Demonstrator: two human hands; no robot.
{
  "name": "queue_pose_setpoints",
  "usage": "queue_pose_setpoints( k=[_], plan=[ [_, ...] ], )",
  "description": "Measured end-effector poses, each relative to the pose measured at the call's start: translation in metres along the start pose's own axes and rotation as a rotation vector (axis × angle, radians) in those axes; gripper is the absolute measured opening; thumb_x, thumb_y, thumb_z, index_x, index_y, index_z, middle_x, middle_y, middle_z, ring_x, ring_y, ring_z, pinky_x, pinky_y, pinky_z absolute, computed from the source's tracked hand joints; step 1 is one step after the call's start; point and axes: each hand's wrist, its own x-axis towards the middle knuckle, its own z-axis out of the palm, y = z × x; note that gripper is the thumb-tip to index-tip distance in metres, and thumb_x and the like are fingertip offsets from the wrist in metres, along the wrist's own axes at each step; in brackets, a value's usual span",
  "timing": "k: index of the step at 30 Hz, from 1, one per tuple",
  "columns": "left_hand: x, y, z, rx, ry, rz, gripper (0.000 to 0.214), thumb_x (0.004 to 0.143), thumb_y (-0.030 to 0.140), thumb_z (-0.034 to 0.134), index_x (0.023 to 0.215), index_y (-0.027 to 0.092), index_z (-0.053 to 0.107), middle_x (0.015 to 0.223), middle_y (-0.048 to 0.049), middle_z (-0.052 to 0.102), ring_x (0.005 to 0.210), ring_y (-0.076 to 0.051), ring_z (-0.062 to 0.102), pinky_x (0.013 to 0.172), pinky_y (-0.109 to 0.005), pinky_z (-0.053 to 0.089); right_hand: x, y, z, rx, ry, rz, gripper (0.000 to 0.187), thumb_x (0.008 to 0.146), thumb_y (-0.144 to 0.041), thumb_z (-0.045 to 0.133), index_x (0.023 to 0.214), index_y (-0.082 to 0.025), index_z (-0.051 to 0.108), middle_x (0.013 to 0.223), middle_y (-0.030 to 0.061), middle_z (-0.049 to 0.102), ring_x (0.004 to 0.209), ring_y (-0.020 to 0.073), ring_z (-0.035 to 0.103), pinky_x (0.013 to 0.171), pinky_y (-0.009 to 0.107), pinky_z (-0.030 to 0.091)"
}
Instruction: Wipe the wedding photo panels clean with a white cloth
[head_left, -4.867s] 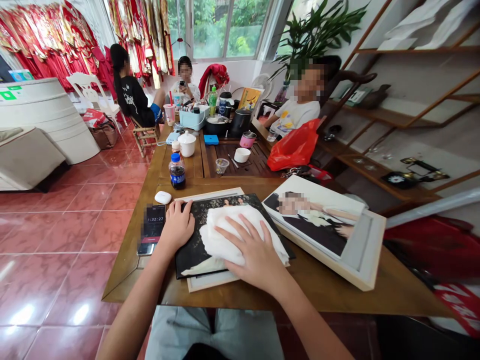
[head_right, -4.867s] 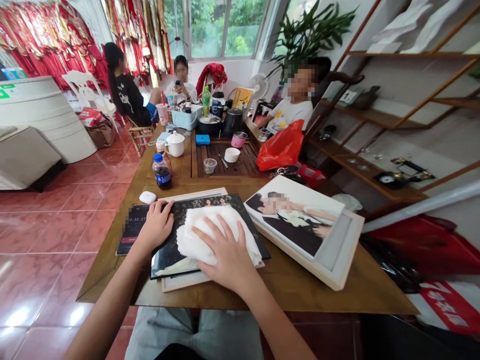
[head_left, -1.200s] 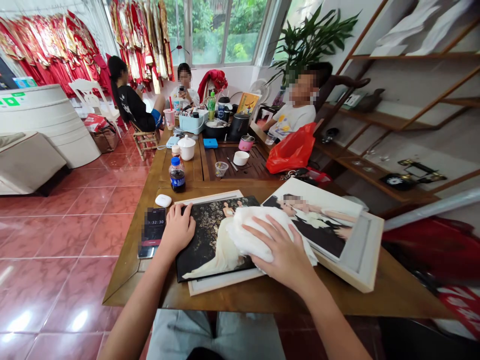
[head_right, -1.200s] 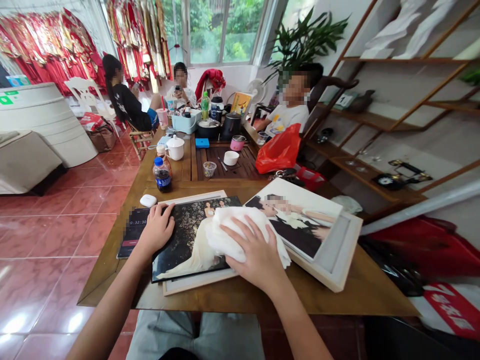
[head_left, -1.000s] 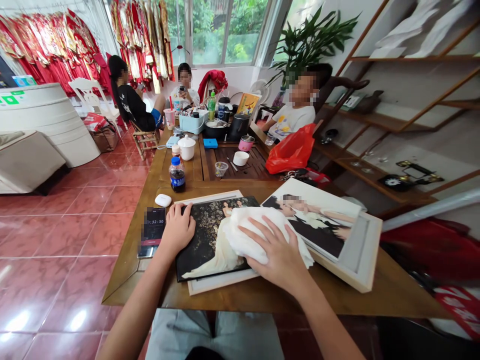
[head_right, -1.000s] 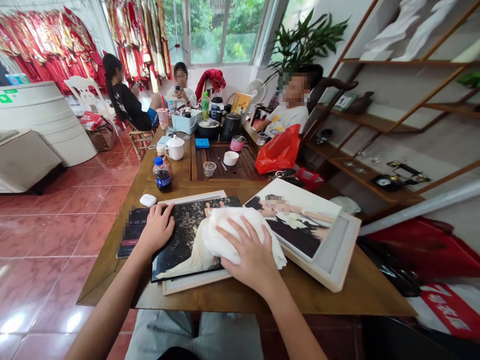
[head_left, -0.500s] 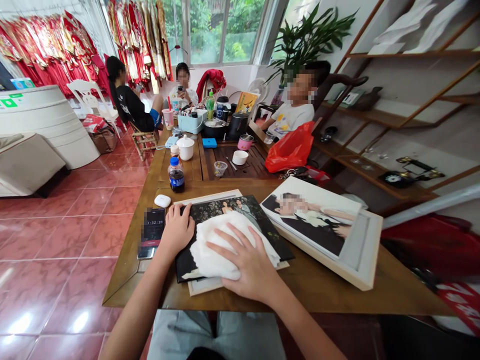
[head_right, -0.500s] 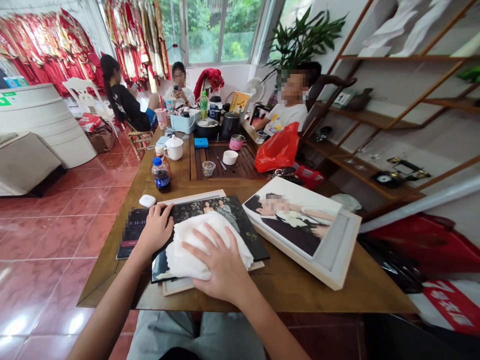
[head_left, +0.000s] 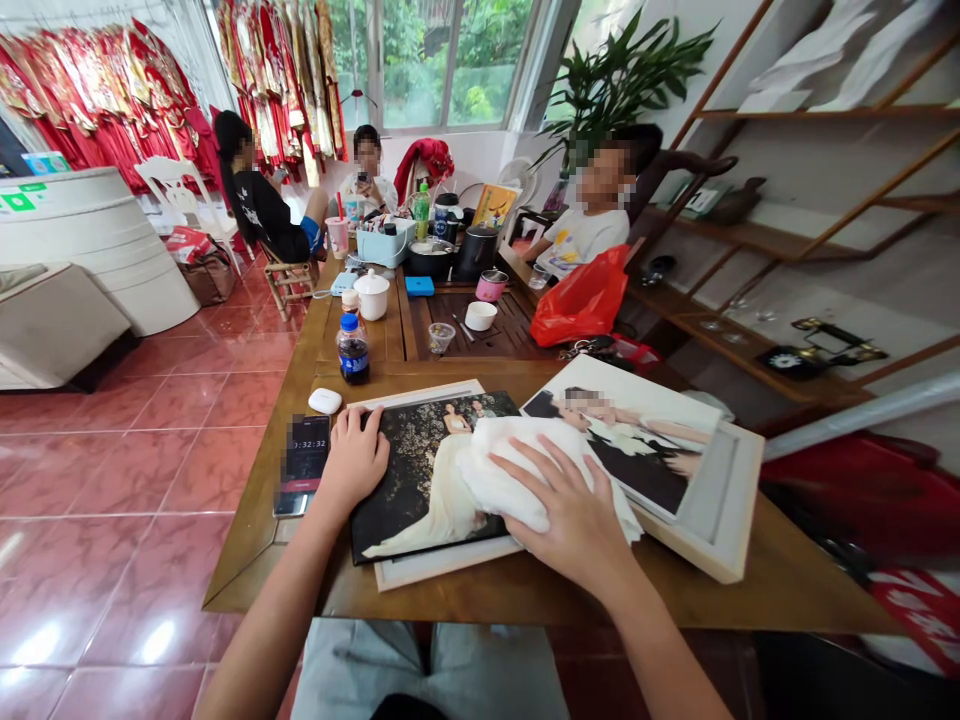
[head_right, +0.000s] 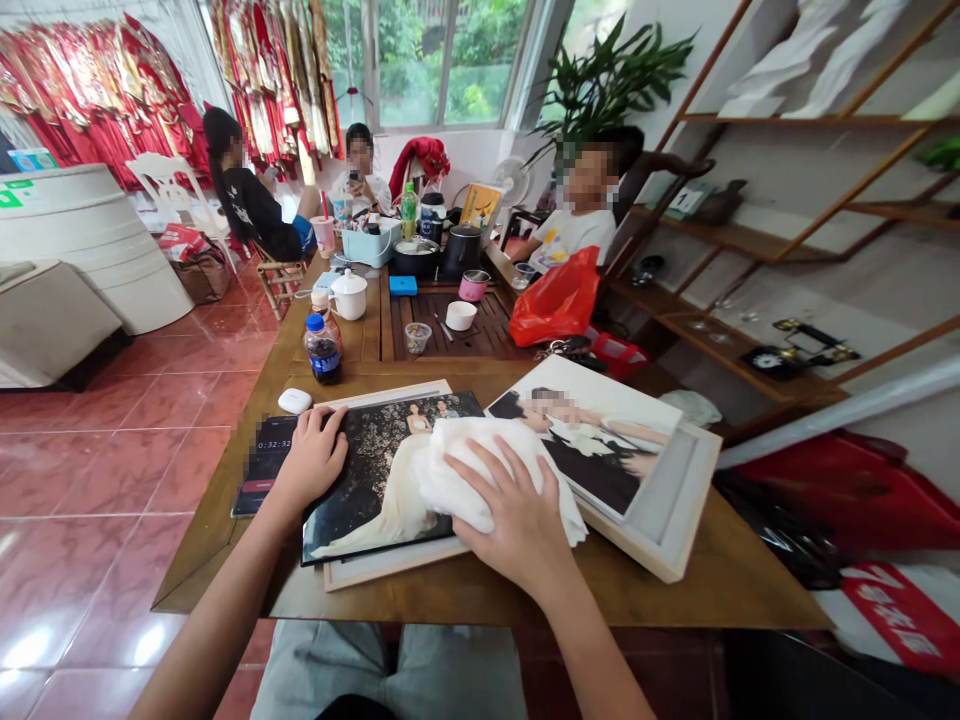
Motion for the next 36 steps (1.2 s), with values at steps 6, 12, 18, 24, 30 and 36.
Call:
queue_pose_setpoints(
  k=[6, 12, 18, 24, 30, 36],
  plan=[
    [0.0, 0.001, 0.0, 0.001, 0.004, -0.003, 0.047, 0.1, 0.023, 0.04, 0.144, 0.016, 0.054, 0.134, -0.0162, 0.053, 0.13, -0.033, 0.044, 0.109, -0.054, 0.044, 0.013, -0.042, -0.003, 0.057, -0.075, -0.09, 0.067, 0.082, -0.034, 0.06, 0.149, -0.039, 0.053, 0.158, 0.0034, 0.05, 0.146, 0.0391, 0.037, 0.117, 0.068, 0.015],
    [0.0, 0.001, 0.001, 0.0, 0.005, -0.014, 0.047, 0.099, 0.022, 0.041, 0.144, 0.016, 0.054, 0.134, -0.0162, 0.054, 0.131, -0.033, 0.045, 0.11, -0.053, 0.044, 0.021, -0.071, -0.004, 0.157, -0.16, -0.156, 0.079, 0.074, -0.034, 0.065, 0.151, -0.041, 0.049, 0.162, 0.0027, 0.044, 0.149, 0.0407, 0.031, 0.117, 0.07, 0.008],
    [0.0, 0.001, 0.0, -0.007, -0.001, -0.011, 0.048, 0.098, 0.022, 0.042, 0.144, 0.017, 0.054, 0.135, -0.0161, 0.053, 0.132, -0.033, 0.044, 0.111, -0.054, 0.043, 0.046, -0.063, 0.004, 0.207, -0.203, -0.111, 0.071, 0.083, -0.042, 0.065, 0.152, -0.044, 0.046, 0.163, 0.0006, 0.043, 0.152, 0.037, 0.028, 0.118, 0.069, 0.008],
    [0.0, 0.002, -0.004, -0.01, -0.051, -0.019, 0.05, 0.097, 0.022, 0.043, 0.146, 0.017, 0.051, 0.137, -0.0162, 0.052, 0.132, -0.033, 0.044, 0.111, -0.053, 0.043, 0.092, -0.058, 0.018, 0.164, -0.208, -0.059, 0.067, 0.088, -0.044, 0.063, 0.152, -0.041, 0.047, 0.163, 0.0019, 0.042, 0.153, 0.0363, 0.026, 0.118, 0.07, 0.012],
    [0.0, 0.002, -0.005, -0.005, -0.05, -0.013, 0.05, 0.099, 0.024, 0.041, 0.146, 0.015, 0.051, 0.138, -0.0166, 0.051, 0.132, -0.034, 0.043, 0.11, -0.053, 0.042, 0.104, -0.058, 0.021, 0.164, -0.186, -0.034, 0.063, 0.09, -0.046, 0.062, 0.151, -0.041, 0.048, 0.162, 0.0017, 0.044, 0.152, 0.0358, 0.027, 0.117, 0.07, 0.014],
    [0.0, 0.002, -0.002, 0.004, -0.014, -0.009, 0.048, 0.098, 0.022, 0.04, 0.144, 0.015, 0.053, 0.134, -0.0168, 0.053, 0.131, -0.034, 0.044, 0.11, -0.053, 0.044, 0.063, -0.06, 0.013, 0.137, -0.15, -0.067, 0.066, 0.089, -0.044, 0.062, 0.153, -0.041, 0.047, 0.162, 0.0028, 0.044, 0.151, 0.0381, 0.029, 0.118, 0.069, 0.013]
  ],
)
